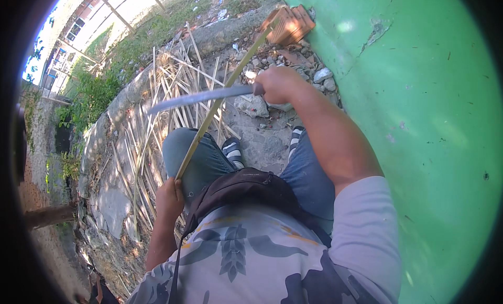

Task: The person scrapes and thins bamboo strips by shaving them along their length using a machete.

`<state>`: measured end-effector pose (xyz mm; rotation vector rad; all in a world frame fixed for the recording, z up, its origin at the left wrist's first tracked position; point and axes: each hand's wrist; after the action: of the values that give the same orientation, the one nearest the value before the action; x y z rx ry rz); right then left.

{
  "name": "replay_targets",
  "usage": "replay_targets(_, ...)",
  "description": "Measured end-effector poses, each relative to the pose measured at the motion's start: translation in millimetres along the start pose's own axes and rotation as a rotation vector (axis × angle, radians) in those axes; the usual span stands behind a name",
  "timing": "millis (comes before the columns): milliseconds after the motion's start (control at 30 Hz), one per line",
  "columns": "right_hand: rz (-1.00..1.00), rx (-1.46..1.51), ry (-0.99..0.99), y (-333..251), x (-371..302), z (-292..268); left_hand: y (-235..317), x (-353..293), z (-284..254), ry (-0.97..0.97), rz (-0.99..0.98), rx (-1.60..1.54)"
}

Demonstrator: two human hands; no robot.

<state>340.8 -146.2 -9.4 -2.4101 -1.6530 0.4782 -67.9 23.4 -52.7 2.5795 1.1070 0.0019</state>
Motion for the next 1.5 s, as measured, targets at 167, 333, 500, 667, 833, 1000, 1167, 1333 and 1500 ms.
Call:
replay_targets(167,0.303,0.226,0.263,60.2,8.3,24.9,5.2,5.1,-2.8,-0.006,0.015,0.034)
replay_targets(333,0.045,0.113,0.091,-2.6,2.0,20.9,9.3,1.1,-4.7,-0.016,-0.018,0.02)
replay_targets(500,-0.053,0.24,-0.02,28.3,18.8,34.7,0.9,-5.0,-0.1,0.021,0.008,0.026)
replay_targets(667,0.176,0.442,0.308,73.7,24.0,58.3,5.5,3.0,-0.3,-0.025,-0.028,0.063)
replay_targets(833,0.082,0.164,0.086,5.1,13.1,31.6,9.0,-1.7,-3.4,-0.024,-0.044,0.07)
replay_targets(1000,0.035,0.131,-0.088,19.2,23.5,30.0,1.6,-10.1,5.3,0.041,-0.028,0.116)
replay_targets(1167,0.301,0.27,0.152,79.9,23.7,50.2,8.3,-3.6,3.6,0.062,-0.023,0.168)
replay_targets(1333,-0.04,0.256,0.025,3.9,19.4,40.6,0.7,-9.6,7.6,0.11,0.023,0.124)
replay_targets(1500,0.043,0.372,-0.032,42.5,20.7,37.8,-0.4,-4.8,10.0,0.135,0.063,0.036)
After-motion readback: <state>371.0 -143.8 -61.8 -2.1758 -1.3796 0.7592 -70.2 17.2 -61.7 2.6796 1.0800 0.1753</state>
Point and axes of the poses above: each hand's wrist, its own x-axis towards the middle knuckle, its own z-axis out of the palm, y = z × x, and after that the axes turned 7 degrees about -z, right-handed
